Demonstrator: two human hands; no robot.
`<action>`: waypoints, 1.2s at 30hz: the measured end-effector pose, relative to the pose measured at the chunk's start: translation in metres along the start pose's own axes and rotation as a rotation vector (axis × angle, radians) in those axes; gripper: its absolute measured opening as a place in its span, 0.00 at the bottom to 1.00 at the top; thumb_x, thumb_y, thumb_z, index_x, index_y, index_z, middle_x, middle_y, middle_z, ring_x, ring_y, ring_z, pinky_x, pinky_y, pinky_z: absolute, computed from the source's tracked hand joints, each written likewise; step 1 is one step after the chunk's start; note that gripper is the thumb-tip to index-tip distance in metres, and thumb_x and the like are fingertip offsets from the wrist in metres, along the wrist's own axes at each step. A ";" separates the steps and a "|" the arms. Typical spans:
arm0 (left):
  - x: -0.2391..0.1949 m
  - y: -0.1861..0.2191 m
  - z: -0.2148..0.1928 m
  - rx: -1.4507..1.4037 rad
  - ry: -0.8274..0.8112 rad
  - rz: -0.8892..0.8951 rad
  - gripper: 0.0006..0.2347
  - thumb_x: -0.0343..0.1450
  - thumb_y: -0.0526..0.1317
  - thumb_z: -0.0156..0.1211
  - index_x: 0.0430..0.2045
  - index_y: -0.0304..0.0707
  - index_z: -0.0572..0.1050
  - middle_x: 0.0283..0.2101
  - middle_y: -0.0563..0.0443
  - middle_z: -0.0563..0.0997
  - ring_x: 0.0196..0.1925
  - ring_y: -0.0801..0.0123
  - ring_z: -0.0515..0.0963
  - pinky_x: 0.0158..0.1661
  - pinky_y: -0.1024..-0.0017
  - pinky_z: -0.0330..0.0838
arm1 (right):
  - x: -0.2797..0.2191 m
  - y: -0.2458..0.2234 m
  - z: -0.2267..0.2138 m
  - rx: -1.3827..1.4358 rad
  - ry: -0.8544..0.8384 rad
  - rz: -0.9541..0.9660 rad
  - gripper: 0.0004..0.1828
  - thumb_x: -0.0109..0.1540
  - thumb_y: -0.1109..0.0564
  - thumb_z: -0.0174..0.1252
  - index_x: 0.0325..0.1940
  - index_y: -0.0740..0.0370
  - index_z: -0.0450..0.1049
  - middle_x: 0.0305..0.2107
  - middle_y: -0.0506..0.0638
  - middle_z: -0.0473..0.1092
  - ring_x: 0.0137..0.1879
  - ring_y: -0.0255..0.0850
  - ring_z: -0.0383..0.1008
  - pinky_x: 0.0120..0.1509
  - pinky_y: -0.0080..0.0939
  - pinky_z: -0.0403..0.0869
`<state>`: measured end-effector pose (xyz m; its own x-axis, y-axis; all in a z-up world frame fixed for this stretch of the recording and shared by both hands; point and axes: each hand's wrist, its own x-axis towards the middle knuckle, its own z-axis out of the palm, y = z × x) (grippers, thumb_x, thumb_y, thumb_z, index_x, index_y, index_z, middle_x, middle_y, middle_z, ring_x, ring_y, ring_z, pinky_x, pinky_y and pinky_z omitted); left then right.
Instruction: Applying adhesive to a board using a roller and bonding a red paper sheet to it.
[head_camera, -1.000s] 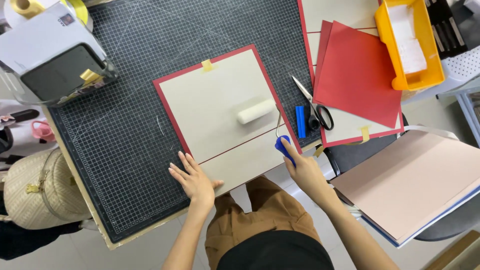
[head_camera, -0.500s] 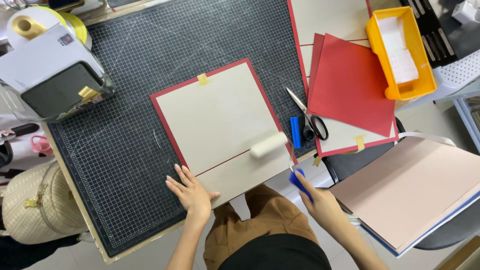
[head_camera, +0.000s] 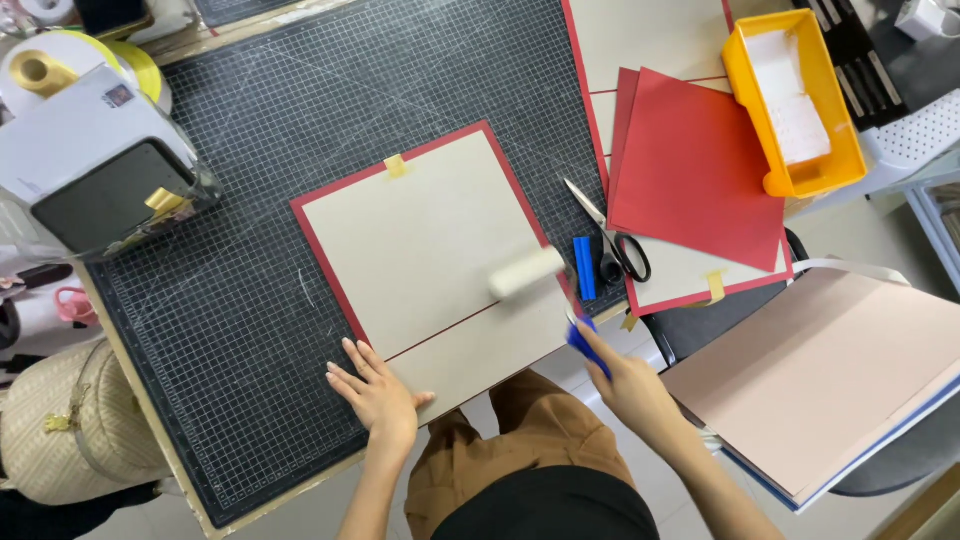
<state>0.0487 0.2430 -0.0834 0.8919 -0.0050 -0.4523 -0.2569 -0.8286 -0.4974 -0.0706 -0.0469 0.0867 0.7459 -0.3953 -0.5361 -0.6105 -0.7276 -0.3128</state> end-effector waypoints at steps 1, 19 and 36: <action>0.001 -0.001 -0.004 0.000 0.001 0.005 0.70 0.45 0.88 0.48 0.71 0.29 0.36 0.75 0.30 0.34 0.73 0.26 0.43 0.68 0.39 0.33 | 0.009 -0.007 -0.003 -0.001 0.001 0.005 0.32 0.65 0.47 0.48 0.74 0.30 0.55 0.18 0.60 0.69 0.23 0.57 0.68 0.33 0.51 0.65; -0.001 -0.003 0.003 -0.070 -0.001 0.018 0.71 0.45 0.86 0.53 0.71 0.27 0.35 0.76 0.32 0.32 0.73 0.27 0.42 0.68 0.42 0.36 | -0.019 0.002 -0.016 -0.046 -0.120 0.093 0.34 0.65 0.48 0.47 0.75 0.25 0.52 0.22 0.57 0.72 0.29 0.53 0.73 0.39 0.45 0.70; -0.006 -0.008 -0.011 -0.019 -0.048 0.037 0.71 0.46 0.87 0.51 0.71 0.26 0.35 0.76 0.31 0.32 0.73 0.29 0.44 0.68 0.44 0.40 | 0.059 -0.083 -0.061 -0.039 -0.055 -0.011 0.32 0.65 0.51 0.42 0.76 0.35 0.53 0.15 0.57 0.61 0.20 0.54 0.63 0.28 0.53 0.62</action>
<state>0.0497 0.2429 -0.0685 0.8626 -0.0094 -0.5058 -0.2822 -0.8387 -0.4657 0.0402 -0.0438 0.1285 0.7363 -0.3566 -0.5751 -0.5904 -0.7538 -0.2885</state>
